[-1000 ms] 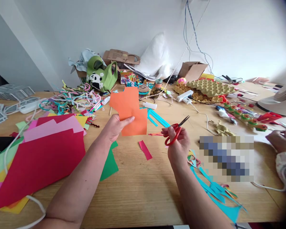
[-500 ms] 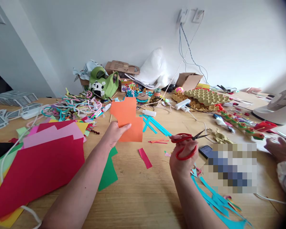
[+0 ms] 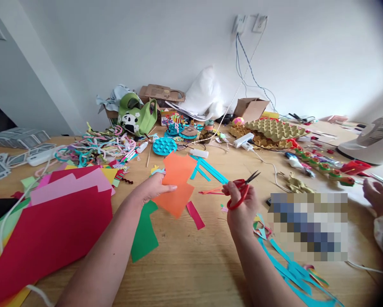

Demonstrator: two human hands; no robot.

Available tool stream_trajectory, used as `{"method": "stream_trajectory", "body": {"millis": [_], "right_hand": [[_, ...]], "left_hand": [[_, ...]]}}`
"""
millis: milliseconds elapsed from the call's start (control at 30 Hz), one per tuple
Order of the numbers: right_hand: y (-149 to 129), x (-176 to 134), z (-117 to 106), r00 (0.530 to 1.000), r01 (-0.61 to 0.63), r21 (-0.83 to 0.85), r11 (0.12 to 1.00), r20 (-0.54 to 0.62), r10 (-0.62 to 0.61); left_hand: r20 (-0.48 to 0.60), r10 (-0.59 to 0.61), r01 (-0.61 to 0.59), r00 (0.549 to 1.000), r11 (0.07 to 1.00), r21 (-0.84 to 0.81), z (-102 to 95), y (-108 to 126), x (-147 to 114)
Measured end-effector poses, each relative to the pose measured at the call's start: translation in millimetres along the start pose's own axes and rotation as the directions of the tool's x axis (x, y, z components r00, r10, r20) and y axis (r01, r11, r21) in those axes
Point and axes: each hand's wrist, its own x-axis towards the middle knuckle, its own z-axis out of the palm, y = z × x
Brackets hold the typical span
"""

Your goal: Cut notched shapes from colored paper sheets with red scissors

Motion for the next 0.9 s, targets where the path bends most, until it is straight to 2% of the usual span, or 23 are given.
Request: {"method": "stream_trajectory", "body": {"millis": [100,267,367,433,600,767,900], "right_hand": [[2,-9,6,0.984,-0.095,-0.008,0.995,0.148,0.095],[0,-29,14,0.899,-0.201,-0.003,0.980,0.397,0.185],[1,-37,17,0.845,-0.248,0.013,0.969,0.492,0.210],[2,-40,18,0.835,-0.268,0.023,0.963,0.504,0.221],[4,-38,17,0.848,-0.273,-0.014,0.962,0.468,0.248],[7,-36,15,0.856,-0.211,-0.066,0.975,0.468,0.217],[12,-37,14,0.852,-0.193,-0.096,0.976,0.478,0.216]], "left_hand": [[0.134,-0.057,0.085,0.989,0.973,-0.214,3.2,4,-2],[0.092,-0.029,0.060,0.995,0.935,-0.350,6.8,3,1],[0.066,-0.010,0.035,0.998,0.921,-0.388,11.5,4,1],[0.053,0.007,0.014,0.999,0.918,-0.397,15.6,7,0],[0.076,0.007,0.027,0.997,0.901,-0.433,20.8,8,0],[-0.092,-0.051,0.006,0.994,0.903,-0.429,14.4,4,6],[-0.160,-0.036,-0.051,0.986,0.861,-0.506,7.9,4,9]]}}
